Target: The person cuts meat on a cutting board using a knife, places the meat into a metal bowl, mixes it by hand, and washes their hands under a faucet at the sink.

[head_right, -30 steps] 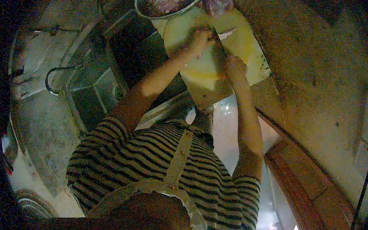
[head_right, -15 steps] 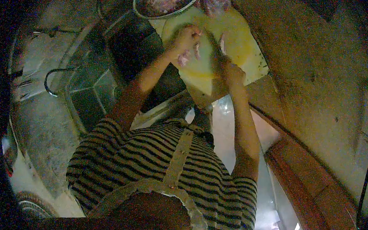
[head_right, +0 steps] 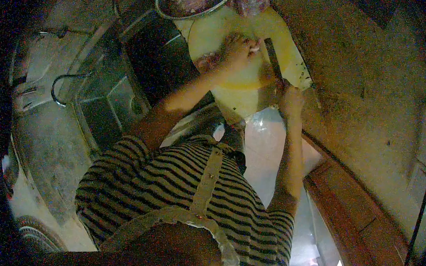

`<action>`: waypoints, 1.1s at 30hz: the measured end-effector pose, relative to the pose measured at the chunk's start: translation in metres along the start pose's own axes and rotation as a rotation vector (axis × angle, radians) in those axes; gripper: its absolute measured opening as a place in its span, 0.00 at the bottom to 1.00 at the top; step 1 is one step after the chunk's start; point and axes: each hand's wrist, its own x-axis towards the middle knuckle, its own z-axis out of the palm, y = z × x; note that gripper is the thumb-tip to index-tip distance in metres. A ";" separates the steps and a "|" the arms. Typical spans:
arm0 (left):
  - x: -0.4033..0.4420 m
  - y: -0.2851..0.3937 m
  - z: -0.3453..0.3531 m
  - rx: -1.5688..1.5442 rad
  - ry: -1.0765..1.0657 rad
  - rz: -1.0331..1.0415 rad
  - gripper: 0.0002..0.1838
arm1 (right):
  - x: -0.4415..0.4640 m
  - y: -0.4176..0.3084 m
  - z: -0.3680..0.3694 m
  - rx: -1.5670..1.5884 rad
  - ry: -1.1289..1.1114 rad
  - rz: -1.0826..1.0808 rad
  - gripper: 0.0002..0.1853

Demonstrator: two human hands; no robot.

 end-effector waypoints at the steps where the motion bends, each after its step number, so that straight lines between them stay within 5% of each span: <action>1: 0.000 -0.005 -0.001 -0.042 0.010 -0.025 0.20 | 0.001 0.002 0.002 0.005 -0.003 -0.002 0.17; 7: -0.006 -0.036 0.004 -0.446 0.039 -0.093 0.13 | 0.019 0.016 0.047 0.006 0.085 -0.109 0.17; 10: -0.004 -0.034 0.000 -0.154 0.198 0.158 0.09 | 0.033 0.014 0.062 -0.115 0.029 -0.110 0.15; 17: 0.001 -0.038 0.015 -0.403 -0.006 0.033 0.12 | 0.069 -0.029 0.040 -0.018 -0.228 -0.138 0.18; 20: 0.000 -0.038 0.011 -0.248 0.017 0.045 0.13 | 0.123 -0.040 0.073 0.026 -0.179 -0.143 0.19; 22: 0.003 -0.038 0.003 0.015 0.061 0.288 0.15 | 0.127 -0.051 0.074 0.135 -0.107 -0.136 0.19; 24: -0.001 -0.044 0.011 -0.145 -0.011 0.178 0.14 | 0.105 -0.063 0.049 -0.059 -0.250 -0.097 0.18; 26: -0.003 -0.053 0.002 -0.295 -0.067 0.070 0.14 | 0.077 -0.034 0.080 -0.055 -0.073 -0.032 0.17; 29: -0.035 -0.062 -0.039 -0.286 -0.071 0.205 0.12 | 0.053 0.000 0.058 -0.189 -0.052 -0.147 0.16; 33: -0.086 -0.062 -0.073 -0.338 0.030 0.091 0.17 | 0.062 0.002 0.040 -0.202 0.042 0.025 0.10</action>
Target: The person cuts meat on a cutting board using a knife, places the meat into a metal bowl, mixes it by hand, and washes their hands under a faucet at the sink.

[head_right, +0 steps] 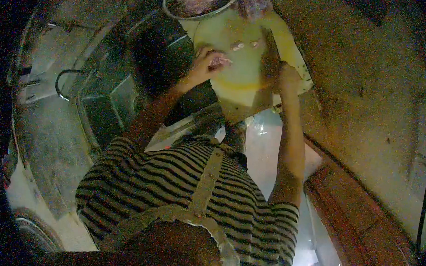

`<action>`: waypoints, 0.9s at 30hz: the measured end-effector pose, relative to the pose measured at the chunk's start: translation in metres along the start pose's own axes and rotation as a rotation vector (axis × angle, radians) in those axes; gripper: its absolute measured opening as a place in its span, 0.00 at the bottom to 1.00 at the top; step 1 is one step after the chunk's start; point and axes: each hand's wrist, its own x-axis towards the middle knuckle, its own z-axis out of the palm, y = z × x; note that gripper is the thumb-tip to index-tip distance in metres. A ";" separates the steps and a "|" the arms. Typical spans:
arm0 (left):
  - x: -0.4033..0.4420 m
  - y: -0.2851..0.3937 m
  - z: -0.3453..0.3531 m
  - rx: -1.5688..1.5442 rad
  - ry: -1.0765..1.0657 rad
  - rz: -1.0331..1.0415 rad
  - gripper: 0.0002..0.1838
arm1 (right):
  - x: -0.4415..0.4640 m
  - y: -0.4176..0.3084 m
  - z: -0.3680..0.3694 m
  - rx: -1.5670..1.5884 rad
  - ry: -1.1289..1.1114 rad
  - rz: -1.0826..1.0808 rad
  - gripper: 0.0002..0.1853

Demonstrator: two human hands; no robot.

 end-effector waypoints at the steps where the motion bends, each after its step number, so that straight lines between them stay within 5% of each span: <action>1: -0.008 0.000 -0.002 0.083 0.023 -0.065 0.21 | 0.004 -0.007 -0.004 -0.003 -0.027 0.002 0.09; 4: -0.018 0.003 0.013 0.074 0.110 -0.046 0.29 | 0.014 -0.007 0.107 -0.320 0.281 -0.306 0.09; 6: -0.020 0.001 0.028 0.085 0.096 -0.120 0.28 | -0.037 -0.062 0.062 -0.188 0.243 -0.427 0.10; 10: -0.011 -0.007 0.035 0.018 0.214 -0.151 0.24 | -0.052 -0.057 0.068 0.201 0.358 -0.417 0.11; 12: -0.008 -0.011 0.041 -0.032 0.227 -0.161 0.23 | -0.066 -0.051 0.011 1.398 -0.435 0.276 0.16; 16: 0.008 -0.016 0.073 0.038 0.284 -0.246 0.23 | -0.068 -0.053 0.032 1.455 -0.514 0.352 0.17; 18: 0.015 -0.007 0.076 0.029 0.336 -0.229 0.22 | -0.067 -0.088 0.039 1.584 -0.518 0.184 0.16; 20: 0.019 0.004 0.074 -0.120 0.405 -0.329 0.20 | -0.059 -0.110 0.055 1.481 -0.470 0.144 0.16; 21: 0.022 0.004 0.073 -0.484 0.493 -0.469 0.19 | -0.055 -0.119 0.060 1.381 -0.418 0.116 0.17; 24: 0.032 0.009 0.043 -0.628 0.675 -0.439 0.17 | -0.070 -0.137 0.000 1.234 -0.375 -0.034 0.18; 25: 0.044 0.040 0.002 -0.389 0.778 -0.336 0.16 | -0.067 -0.139 0.010 1.229 -0.199 -0.171 0.19; 27: 0.087 0.030 -0.027 -0.459 0.992 -0.140 0.13 | -0.077 -0.144 -0.043 1.240 -0.207 -0.159 0.20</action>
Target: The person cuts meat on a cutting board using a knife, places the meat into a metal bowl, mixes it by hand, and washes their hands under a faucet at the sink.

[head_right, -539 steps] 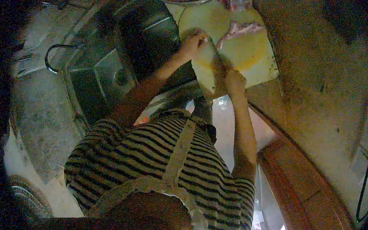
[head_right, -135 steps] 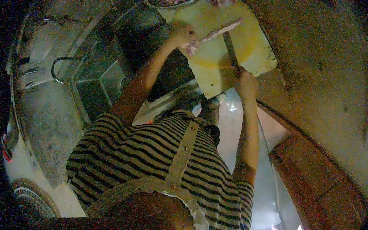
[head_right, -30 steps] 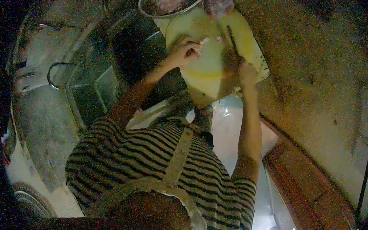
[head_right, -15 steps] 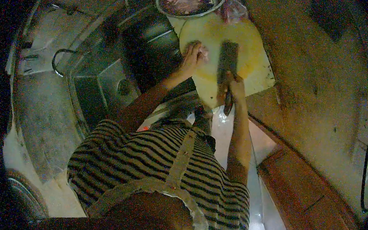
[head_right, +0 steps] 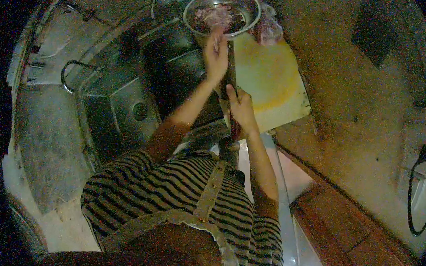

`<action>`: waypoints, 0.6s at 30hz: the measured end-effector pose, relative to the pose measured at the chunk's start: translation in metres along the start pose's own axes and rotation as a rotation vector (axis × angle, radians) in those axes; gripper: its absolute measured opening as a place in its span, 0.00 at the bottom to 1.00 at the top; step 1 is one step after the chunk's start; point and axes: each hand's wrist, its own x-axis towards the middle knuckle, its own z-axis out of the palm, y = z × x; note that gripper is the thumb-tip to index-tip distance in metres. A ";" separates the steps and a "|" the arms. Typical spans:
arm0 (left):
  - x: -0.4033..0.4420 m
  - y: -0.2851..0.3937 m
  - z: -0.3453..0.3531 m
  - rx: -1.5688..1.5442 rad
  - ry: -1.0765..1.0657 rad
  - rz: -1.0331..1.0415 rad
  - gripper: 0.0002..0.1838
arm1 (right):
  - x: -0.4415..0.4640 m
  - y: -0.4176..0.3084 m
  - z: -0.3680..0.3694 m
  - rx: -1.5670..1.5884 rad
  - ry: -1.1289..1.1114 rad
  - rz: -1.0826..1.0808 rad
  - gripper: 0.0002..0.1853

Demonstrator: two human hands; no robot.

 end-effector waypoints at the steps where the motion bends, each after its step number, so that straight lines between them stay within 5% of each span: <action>1: 0.033 0.009 0.007 0.031 -0.044 0.030 0.12 | -0.004 -0.019 -0.004 0.013 -0.004 0.007 0.20; 5: 0.117 -0.063 0.026 0.110 -0.238 0.032 0.13 | 0.002 -0.002 -0.041 -0.138 0.053 0.040 0.20; 6: 0.124 -0.113 0.021 0.101 -0.427 -0.167 0.13 | 0.004 0.011 -0.046 -0.610 0.216 -0.096 0.17; 7: 0.129 -0.117 0.013 0.193 -0.409 -0.187 0.13 | 0.009 0.024 -0.054 -1.081 0.389 -0.235 0.15; 8: 0.134 -0.116 0.004 0.284 -0.393 -0.209 0.14 | 0.012 0.039 -0.062 -1.082 0.402 -0.239 0.15; 11: 0.123 -0.133 -0.041 0.511 0.108 0.185 0.16 | 0.022 0.100 -0.086 -1.236 0.368 -0.053 0.13; 12: 0.111 -0.145 -0.052 0.512 0.101 0.182 0.16 | 0.029 0.128 -0.089 -1.261 0.366 0.010 0.14; 15: 0.090 -0.141 -0.074 0.770 0.236 -0.031 0.17 | 0.029 0.138 -0.086 -1.378 0.384 -0.063 0.21; 17: 0.092 -0.129 -0.079 0.016 -0.316 -1.156 0.17 | 0.029 0.135 -0.082 -1.467 0.406 -0.197 0.24; 18: 0.093 -0.127 -0.078 0.015 -0.318 -1.154 0.17 | 0.028 0.132 -0.080 -1.475 0.367 -0.117 0.24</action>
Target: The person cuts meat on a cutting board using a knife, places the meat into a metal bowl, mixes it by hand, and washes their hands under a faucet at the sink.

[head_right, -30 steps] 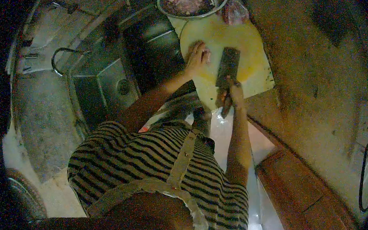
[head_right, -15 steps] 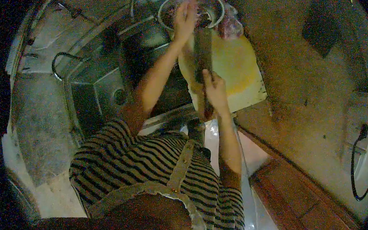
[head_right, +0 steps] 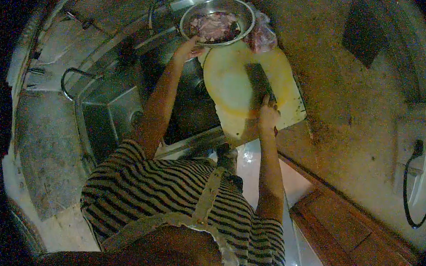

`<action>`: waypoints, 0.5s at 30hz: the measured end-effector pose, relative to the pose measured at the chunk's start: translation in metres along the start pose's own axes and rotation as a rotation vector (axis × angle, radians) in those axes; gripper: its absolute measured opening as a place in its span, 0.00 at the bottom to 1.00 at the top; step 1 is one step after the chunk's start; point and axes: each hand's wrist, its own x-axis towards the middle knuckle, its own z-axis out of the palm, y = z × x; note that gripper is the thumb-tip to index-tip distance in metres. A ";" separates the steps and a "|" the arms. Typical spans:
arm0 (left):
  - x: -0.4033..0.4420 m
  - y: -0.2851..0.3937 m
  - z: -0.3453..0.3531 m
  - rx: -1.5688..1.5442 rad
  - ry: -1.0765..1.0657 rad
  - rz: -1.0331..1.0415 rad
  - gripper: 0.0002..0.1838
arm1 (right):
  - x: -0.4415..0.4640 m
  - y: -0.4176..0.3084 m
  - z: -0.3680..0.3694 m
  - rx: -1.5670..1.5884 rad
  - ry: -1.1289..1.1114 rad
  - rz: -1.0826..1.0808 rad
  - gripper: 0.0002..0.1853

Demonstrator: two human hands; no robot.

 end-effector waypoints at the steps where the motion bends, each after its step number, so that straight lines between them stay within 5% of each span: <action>1: 0.012 -0.005 0.000 -0.106 -0.117 -0.010 0.17 | -0.001 -0.001 -0.002 -0.012 -0.074 0.032 0.24; 6: 0.077 -0.040 -0.001 -0.332 -0.306 0.096 0.20 | -0.015 0.012 0.011 0.054 -0.035 0.044 0.24; 7: 0.070 -0.045 0.000 -0.277 -0.155 0.057 0.19 | -0.016 0.014 0.010 0.126 -0.079 0.035 0.24; 8: 0.058 -0.052 -0.002 -0.221 -0.001 0.015 0.19 | -0.018 0.017 0.003 0.130 -0.074 0.039 0.24; 12: -0.078 -0.023 0.010 -0.112 0.021 0.167 0.11 | -0.009 0.016 -0.072 0.308 0.152 0.089 0.21; 13: -0.088 -0.030 0.009 -0.109 0.027 0.165 0.11 | -0.002 0.015 -0.094 0.291 0.320 0.063 0.21; 15: -0.103 -0.043 0.001 -0.001 -0.036 0.116 0.15 | 0.010 0.000 -0.143 0.325 0.312 0.045 0.21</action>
